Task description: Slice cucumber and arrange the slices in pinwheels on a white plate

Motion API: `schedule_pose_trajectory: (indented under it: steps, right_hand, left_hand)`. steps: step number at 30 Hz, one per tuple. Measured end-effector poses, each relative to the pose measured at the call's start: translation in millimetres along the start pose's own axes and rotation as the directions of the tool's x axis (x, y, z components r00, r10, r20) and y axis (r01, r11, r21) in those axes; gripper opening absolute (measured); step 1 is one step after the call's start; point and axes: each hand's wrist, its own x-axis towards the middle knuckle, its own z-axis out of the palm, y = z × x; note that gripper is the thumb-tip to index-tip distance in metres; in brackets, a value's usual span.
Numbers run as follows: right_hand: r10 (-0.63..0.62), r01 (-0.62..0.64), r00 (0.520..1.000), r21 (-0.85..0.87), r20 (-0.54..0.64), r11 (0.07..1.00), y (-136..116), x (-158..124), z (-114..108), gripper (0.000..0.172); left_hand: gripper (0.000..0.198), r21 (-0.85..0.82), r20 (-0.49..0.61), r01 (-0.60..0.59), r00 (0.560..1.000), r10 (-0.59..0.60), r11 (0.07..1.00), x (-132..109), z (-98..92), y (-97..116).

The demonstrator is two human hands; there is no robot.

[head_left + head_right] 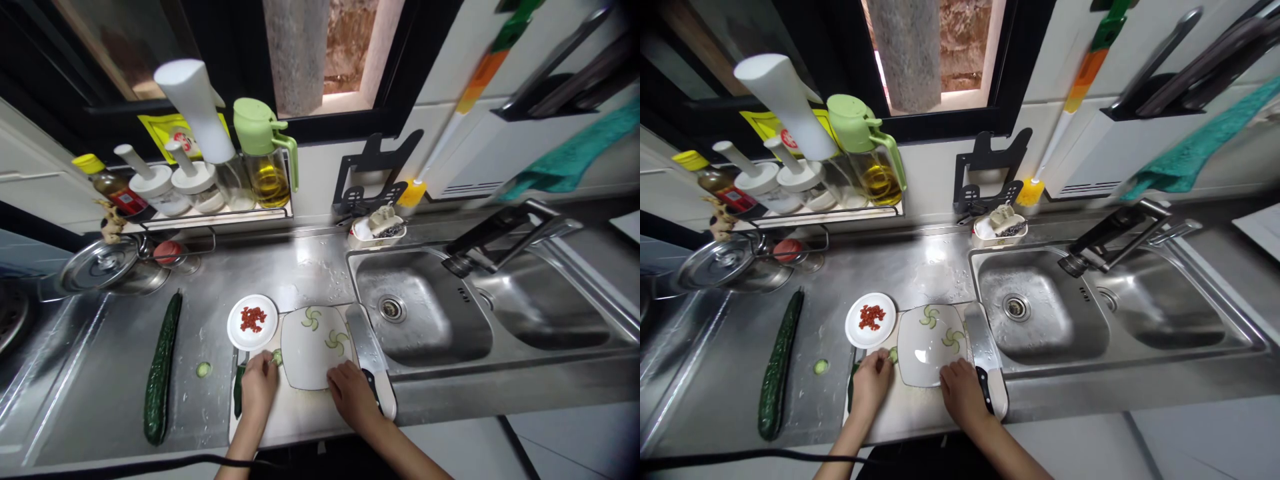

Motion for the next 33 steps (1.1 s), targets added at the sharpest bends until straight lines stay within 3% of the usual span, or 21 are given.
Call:
schedule_pose_trajectory:
  steps: [6, 13, 19, 26, 29, 33]
  right_hand:
    - [0.005, -0.005, 1.000, 0.016, 0.016, 1.000, -3, 4, 1, 0.015]
    - [-0.012, 0.014, 1.000, 0.201, -0.012, 0.980, -10, 13, 1, 0.015]
    - [-0.050, 0.090, 0.994, 0.432, -0.102, 0.897, -12, 35, 3, 0.032]
    - [0.159, -0.150, 0.987, 0.560, 0.034, 0.815, -12, 45, -16, 0.012]
    - [0.186, -0.182, 0.981, 0.561, 0.050, 0.808, -11, 44, -23, 0.011]
    - [0.178, -0.181, 0.982, 0.565, 0.061, 0.805, -13, 40, -29, 0.012]
  left_hand:
    - [0.017, -0.083, 0.000, 0.021, 1.000, -0.021, 0.996, 2, -5.6, 3]
    - [0.022, -0.288, 0.159, 0.000, 0.986, 0.048, 0.958, 0, -22.1, 21]
    - [0.018, -0.466, 0.333, 0.029, 0.932, 0.145, 0.884, -1, -17.9, 55]
    - [0.031, -0.600, 0.425, 0.177, 0.897, 0.123, 0.780, 7, -4.5, 68]
    - [0.044, -0.607, 0.544, 0.345, 0.837, 0.058, 0.716, 10, 0.6, 67]
    - [0.058, -0.492, 0.763, 0.677, 0.638, -0.103, 0.547, 12, 6.2, 66]
